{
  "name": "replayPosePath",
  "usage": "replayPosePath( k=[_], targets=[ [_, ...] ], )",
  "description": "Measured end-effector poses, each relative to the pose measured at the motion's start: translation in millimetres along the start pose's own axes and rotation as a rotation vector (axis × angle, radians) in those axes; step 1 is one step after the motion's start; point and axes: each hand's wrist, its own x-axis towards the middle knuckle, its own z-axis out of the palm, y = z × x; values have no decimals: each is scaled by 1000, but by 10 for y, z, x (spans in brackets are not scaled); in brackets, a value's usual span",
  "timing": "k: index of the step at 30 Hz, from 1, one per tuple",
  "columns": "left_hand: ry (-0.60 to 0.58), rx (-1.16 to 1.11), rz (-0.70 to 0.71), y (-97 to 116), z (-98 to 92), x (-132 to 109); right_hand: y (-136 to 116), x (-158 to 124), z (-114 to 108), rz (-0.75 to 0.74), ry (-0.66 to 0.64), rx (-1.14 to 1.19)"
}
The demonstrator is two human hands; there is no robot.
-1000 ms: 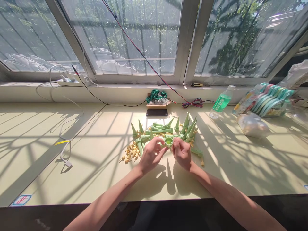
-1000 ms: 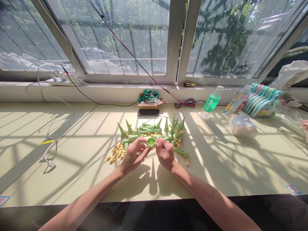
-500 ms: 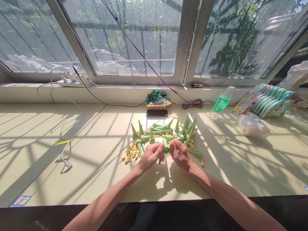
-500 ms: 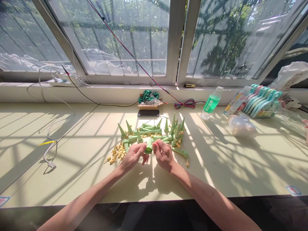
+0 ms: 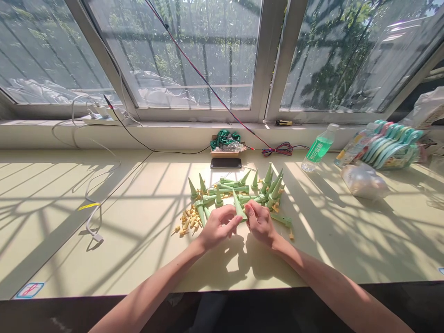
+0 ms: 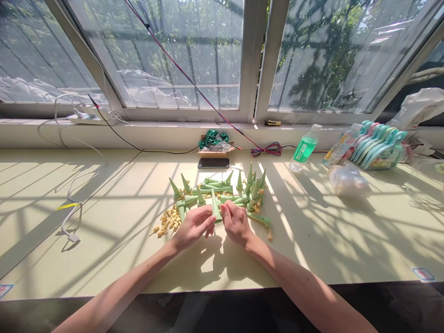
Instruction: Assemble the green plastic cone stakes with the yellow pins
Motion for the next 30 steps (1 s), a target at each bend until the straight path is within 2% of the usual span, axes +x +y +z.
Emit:
replayPosePath(
  k=[8,17,24,26,30],
  targets=[
    [84,293,195,-39,22,-9,-29,29,-2,24,36,-57],
    [79,365,311,-132,31,-5,11,40,25,80,42,-84],
    [222,414,272,-130,52,16,31,40,41,106,56,-52],
    [264,358,239,-101,67,17,29,38,39,92,73,-10],
    [273,97,60,-68,71,19,8,30,23,40,146,54]
  ],
)
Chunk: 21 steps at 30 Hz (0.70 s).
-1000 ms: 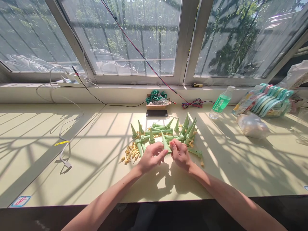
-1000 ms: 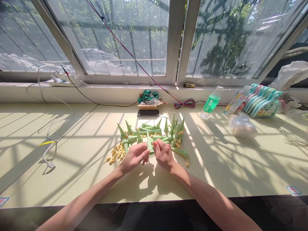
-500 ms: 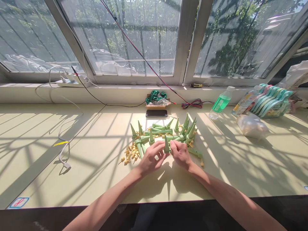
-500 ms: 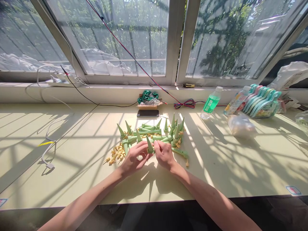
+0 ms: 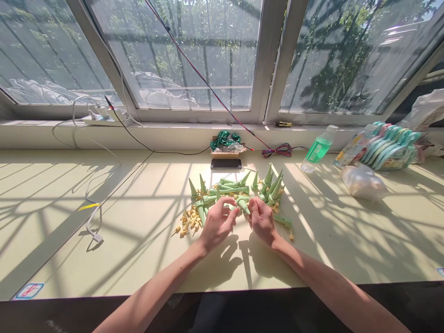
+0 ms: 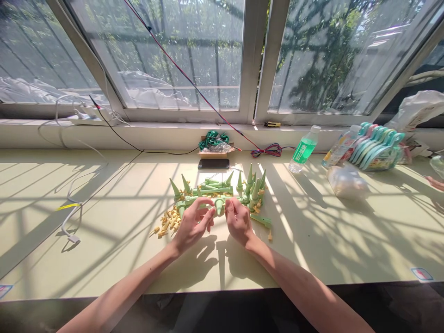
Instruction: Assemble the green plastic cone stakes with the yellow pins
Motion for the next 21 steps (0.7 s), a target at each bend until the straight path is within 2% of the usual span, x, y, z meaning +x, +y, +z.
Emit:
replayPosePath(
  k=[3,7,12,21],
  targets=[
    [-105,-170,-123,5,-14,23,-6,-6,-13,-17,0,19],
    [-239,-324,-243,18,-24,62,24,-13,-14,-83,-78,4],
    [-251,-362,-290,11,-27,66,65,-22,-10,-92,-108,-43],
    [-221,-272,-220,46,-47,48,10,-31,-20,16,-147,-27]
  ],
)
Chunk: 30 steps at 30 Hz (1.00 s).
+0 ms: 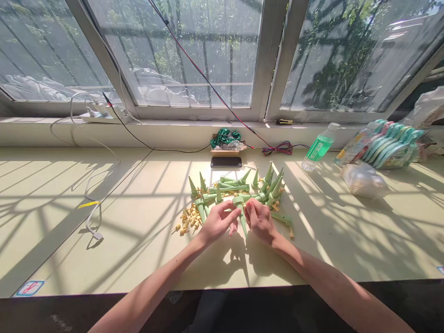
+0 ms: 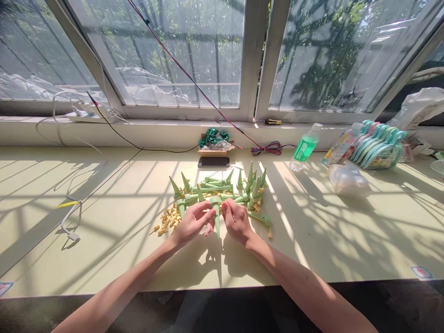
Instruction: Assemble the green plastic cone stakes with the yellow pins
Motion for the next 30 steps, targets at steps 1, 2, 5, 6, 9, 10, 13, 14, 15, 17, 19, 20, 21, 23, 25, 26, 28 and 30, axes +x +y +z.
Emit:
replayPosePath(
  k=[1,2,5,6,9,10,13,14,15,17,19,20,21,23,25,26,28,30],
  targets=[
    [-4,14,9,0,1,-3,-6,2,-1,10,0,4],
    [-8,25,18,-5,3,-6,-9,4,-1,19,2,3],
    [-8,65,47,-42,8,-15,-6,12,4,38,8,-18],
    [-5,84,58,-55,9,-17,-3,15,6,43,11,-25],
    [5,178,123,-77,5,-25,-1,25,15,61,20,-30],
    [7,224,159,-78,2,-27,-2,28,17,70,22,-30],
    [33,383,285,-76,-9,-27,-6,34,20,90,25,-41],
    [42,423,321,-77,-12,-25,-5,36,21,93,26,-47],
    [51,452,348,-79,-14,-22,-3,37,21,94,28,-51],
    [60,481,379,-83,-16,-15,1,39,24,92,32,-51],
    [73,501,392,-82,-15,-10,0,40,29,90,36,-40],
    [81,512,396,-78,-13,-10,-4,40,31,87,40,-34],
    [90,521,397,-72,-9,-11,-9,39,32,85,42,-31],
    [108,514,384,-55,2,-16,-16,36,33,76,49,-27],
    [142,461,335,-34,17,-22,-14,30,31,56,72,-20],
    [164,419,300,-24,23,-23,-8,26,29,40,88,-14],
    [194,304,217,-11,30,-19,11,18,26,2,116,-1],
    [174,166,135,-11,26,-6,29,13,23,-36,127,3]
  ],
)
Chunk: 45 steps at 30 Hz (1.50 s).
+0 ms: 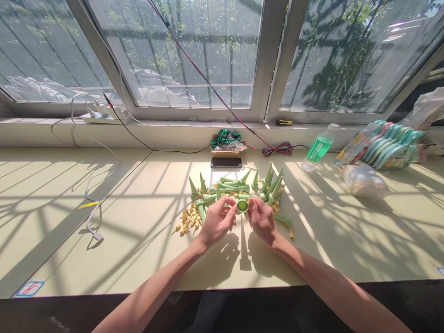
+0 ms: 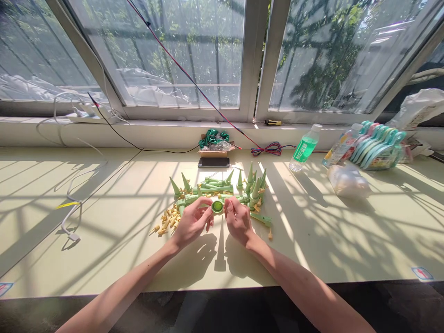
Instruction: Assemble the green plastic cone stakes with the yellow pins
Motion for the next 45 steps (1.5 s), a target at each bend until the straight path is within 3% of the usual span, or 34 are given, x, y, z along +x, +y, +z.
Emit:
replayPosePath(
  k=[6,12,19,25,37,45],
  targets=[
    [-186,-305,-214,-37,-28,48,-4,9,-2,-108,-71,-30],
    [-208,-323,-261,-8,-47,52,-22,23,-8,-102,-138,-81],
    [-206,-264,-200,-22,-67,46,-17,17,-21,-55,-161,-121],
    [-177,-54,-113,19,-53,9,-40,26,-20,-1,-159,-165],
    [-128,176,179,23,-23,-8,-56,53,6,54,-91,-175],
    [-4,197,175,22,5,-17,-77,58,-4,130,-69,-68]
  ],
)
